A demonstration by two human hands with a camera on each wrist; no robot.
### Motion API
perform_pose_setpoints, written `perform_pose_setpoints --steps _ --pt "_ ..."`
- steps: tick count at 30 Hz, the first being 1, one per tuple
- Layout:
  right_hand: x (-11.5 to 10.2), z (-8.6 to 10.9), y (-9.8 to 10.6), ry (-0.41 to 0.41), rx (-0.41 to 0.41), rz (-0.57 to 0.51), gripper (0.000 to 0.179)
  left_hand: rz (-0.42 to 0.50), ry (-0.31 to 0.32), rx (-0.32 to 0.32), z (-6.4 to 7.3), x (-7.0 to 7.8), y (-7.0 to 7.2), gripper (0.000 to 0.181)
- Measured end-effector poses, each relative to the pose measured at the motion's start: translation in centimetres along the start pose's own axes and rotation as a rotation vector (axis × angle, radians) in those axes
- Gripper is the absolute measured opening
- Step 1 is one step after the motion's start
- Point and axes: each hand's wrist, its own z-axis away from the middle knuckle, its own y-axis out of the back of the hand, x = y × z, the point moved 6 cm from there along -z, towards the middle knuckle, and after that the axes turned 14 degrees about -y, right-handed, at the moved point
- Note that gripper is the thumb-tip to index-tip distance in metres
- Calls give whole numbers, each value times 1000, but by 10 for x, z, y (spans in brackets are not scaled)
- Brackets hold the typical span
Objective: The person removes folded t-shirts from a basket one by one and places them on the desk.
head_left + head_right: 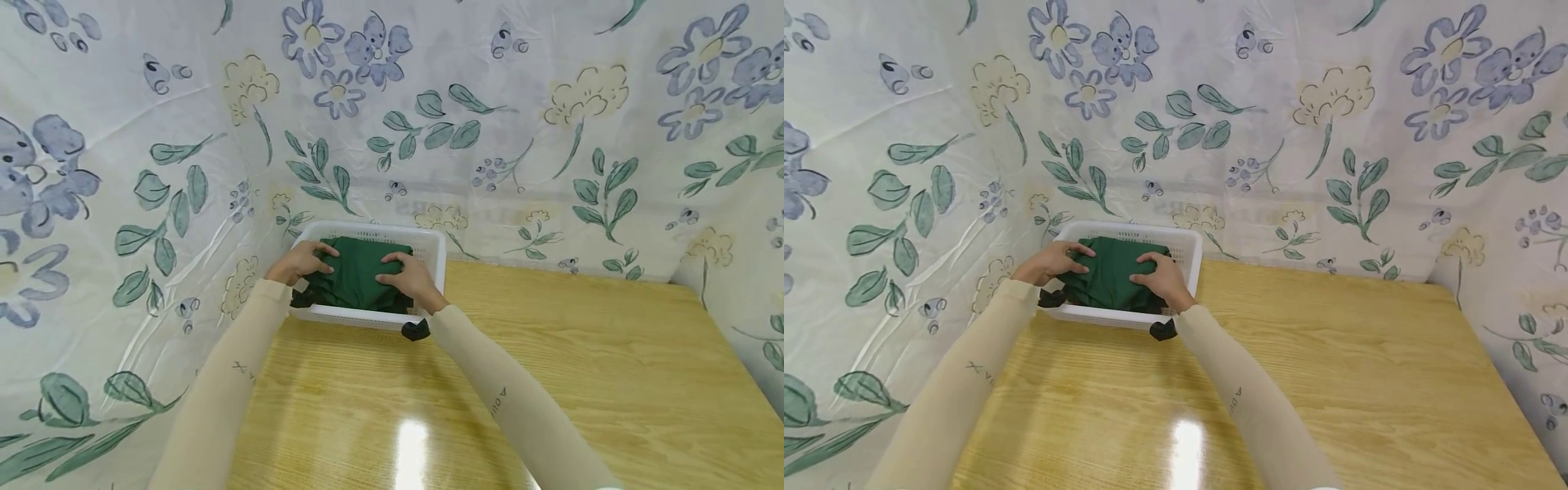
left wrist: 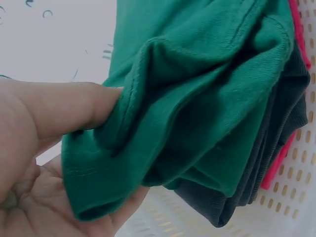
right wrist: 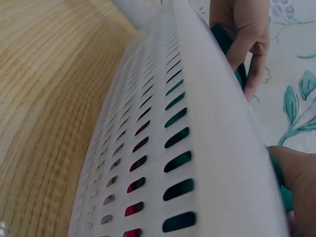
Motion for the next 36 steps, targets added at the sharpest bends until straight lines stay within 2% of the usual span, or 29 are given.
perform_pose_setpoints --steps 5,10,16,19,24,36 --pt "-5 3 6 42 41 22 39 26 -21 13 6 6 4 45" --pt "-11 4 13 64 48 19 38 94 -46 -12 10 7 10 52" --pt "-15 9 20 86 49 19 38 149 -4 -50 14 5 15 55" --pt "-16 11 25 104 55 24 37 152 -27 -51 15 9 14 54" --pt "-17 15 38 135 94 40 34 148 -106 -39 16 25 8 57" --pt "-15 23 65 159 105 35 33 86 -147 9 16 45 0 57"
